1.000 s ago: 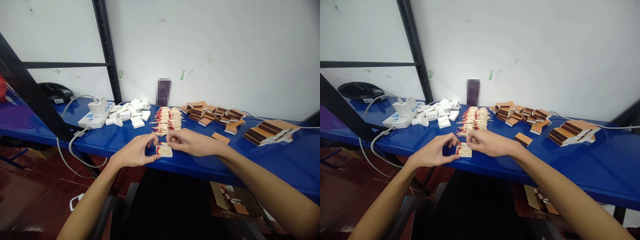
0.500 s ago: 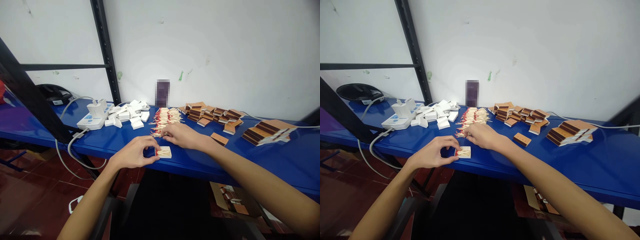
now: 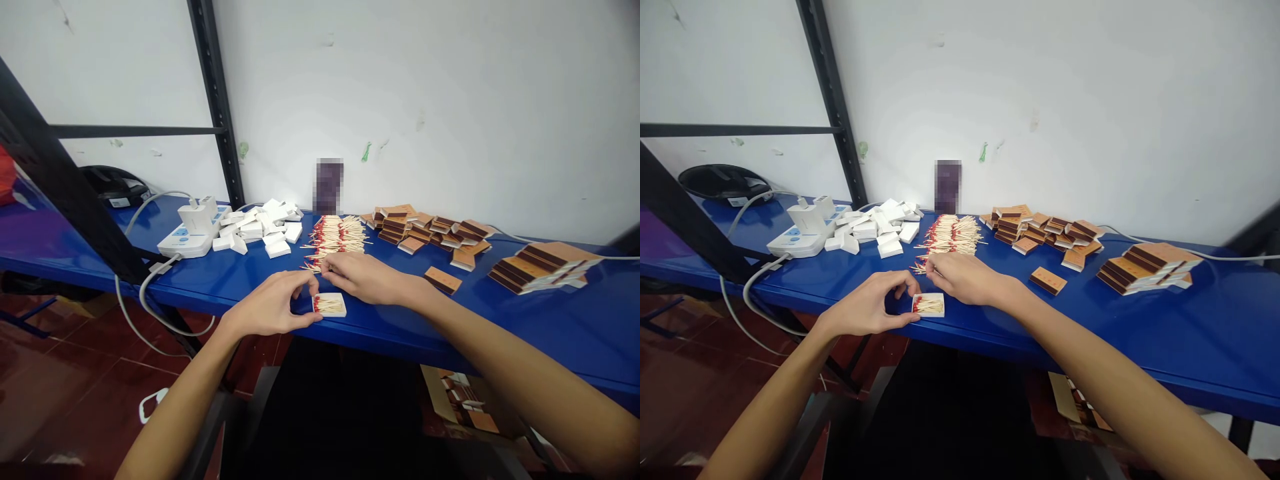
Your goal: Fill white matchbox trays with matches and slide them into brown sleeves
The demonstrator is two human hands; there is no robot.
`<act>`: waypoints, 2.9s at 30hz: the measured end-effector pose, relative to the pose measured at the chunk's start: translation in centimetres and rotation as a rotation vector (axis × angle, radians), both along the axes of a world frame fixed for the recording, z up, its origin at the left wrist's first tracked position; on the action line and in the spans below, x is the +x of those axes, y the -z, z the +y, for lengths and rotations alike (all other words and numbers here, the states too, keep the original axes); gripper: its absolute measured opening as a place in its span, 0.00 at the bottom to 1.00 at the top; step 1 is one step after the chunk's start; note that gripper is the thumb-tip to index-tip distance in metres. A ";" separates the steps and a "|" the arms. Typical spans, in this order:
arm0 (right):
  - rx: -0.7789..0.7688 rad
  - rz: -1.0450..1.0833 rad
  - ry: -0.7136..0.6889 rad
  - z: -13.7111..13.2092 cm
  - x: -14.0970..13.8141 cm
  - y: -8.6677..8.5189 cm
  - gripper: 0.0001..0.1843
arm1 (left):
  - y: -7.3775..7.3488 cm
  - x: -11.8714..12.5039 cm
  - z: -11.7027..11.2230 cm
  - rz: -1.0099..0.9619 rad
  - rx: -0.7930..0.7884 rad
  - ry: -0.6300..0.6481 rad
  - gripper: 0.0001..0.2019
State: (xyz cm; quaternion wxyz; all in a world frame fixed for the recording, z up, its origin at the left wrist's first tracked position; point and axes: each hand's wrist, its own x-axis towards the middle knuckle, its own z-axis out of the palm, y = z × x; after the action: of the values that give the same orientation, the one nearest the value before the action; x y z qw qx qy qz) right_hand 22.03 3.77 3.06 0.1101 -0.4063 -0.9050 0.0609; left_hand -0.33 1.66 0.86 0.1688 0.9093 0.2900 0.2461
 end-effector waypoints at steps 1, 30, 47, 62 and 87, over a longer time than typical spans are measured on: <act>-0.008 0.029 -0.007 -0.5 0.0 -0.2 0.11 | 0.1 0.0 0.0 -0.013 0.001 -0.014 0.13; 0.001 0.114 -0.058 -4.0 0.7 1.1 0.09 | 0.6 0.1 0.0 -0.069 0.131 0.015 0.11; -0.026 0.177 -0.100 -4.5 1.0 0.9 0.10 | 0.2 -0.1 -0.2 -0.078 0.072 0.096 0.05; 0.003 0.147 -0.104 -4.3 1.0 1.2 0.11 | 0.3 -0.1 -0.1 -0.123 0.081 0.132 0.05; 0.026 0.065 0.245 1.0 -0.9 1.4 0.09 | 0.0 -0.4 0.1 -0.254 0.052 -0.130 0.09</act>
State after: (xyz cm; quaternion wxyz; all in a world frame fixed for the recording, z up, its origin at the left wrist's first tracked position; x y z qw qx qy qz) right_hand 21.12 4.73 1.67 0.1514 -0.5103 -0.8452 0.0483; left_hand -0.69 1.81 0.85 0.1644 0.8542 0.3180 0.3769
